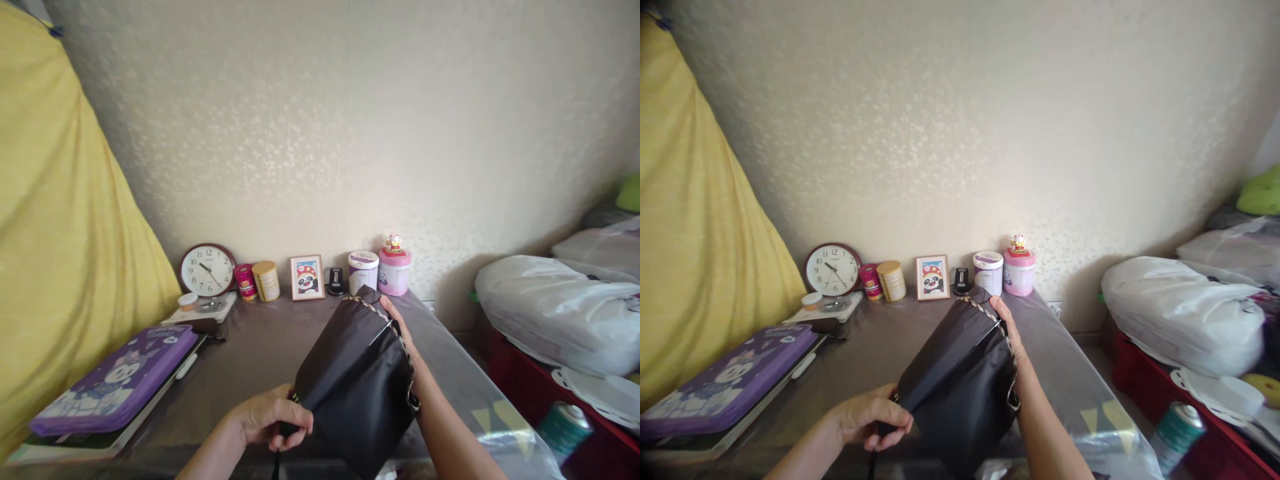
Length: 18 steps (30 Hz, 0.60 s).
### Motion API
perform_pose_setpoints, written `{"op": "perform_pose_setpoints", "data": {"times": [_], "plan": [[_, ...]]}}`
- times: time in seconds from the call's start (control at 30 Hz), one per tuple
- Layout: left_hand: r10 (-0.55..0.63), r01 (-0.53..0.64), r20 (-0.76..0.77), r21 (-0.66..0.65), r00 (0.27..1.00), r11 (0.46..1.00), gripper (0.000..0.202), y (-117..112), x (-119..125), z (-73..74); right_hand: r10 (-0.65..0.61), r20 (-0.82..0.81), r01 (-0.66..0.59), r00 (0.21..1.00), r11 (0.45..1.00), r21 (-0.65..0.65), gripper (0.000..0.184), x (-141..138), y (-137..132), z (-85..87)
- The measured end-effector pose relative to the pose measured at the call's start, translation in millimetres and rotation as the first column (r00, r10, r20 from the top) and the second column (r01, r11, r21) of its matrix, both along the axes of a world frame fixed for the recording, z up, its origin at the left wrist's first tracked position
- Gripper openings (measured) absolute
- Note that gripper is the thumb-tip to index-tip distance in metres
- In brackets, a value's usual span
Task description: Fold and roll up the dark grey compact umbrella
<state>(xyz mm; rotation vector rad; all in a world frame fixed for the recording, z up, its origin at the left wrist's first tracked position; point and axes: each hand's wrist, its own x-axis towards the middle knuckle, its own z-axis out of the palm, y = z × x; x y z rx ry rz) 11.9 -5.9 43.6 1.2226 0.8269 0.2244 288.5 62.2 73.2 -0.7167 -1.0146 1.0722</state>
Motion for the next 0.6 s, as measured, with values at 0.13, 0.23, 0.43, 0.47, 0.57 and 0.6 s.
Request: {"op": "perform_pose_setpoints", "data": {"times": [0.13,0.23,0.43,0.47,0.57,0.6], "plan": [[0.166,-0.14,-0.05,0.331,0.985,0.933,0.019,-3.5,12.1,-2.9,-0.003,-0.051,-0.002,0.999,0.996,-0.094,0.033,4.8,10.2,3.2],[0.442,-0.141,-0.225,0.743,0.868,0.654,0.013,2.3,13.1,1.1,-0.08,-0.109,0.059,0.991,0.981,-0.182,0.034,10.8,24.8,-8.6],[0.81,0.37,-0.292,0.923,0.509,0.1,0.021,19.5,-6.8,20.0,-0.179,-0.048,0.155,0.983,0.936,-0.315,0.021,26.3,40.6,-44.6],[0.814,0.43,-0.296,0.901,0.5,0.063,0.024,21.9,-10.7,22.5,-0.169,-0.03,0.15,0.985,0.933,-0.327,0.021,27.3,40.9,-47.8],[0.837,0.534,-0.283,0.845,0.469,-0.014,0.033,27.9,-20.4,25.7,-0.115,0.003,0.109,0.993,0.929,-0.354,0.02,27.1,40.5,-53.0],[0.842,0.551,-0.276,0.834,0.464,-0.03,0.035,29.4,-22.9,25.4,-0.094,0.011,0.092,0.995,0.927,-0.364,0.019,26.5,40.2,-53.8]]}}
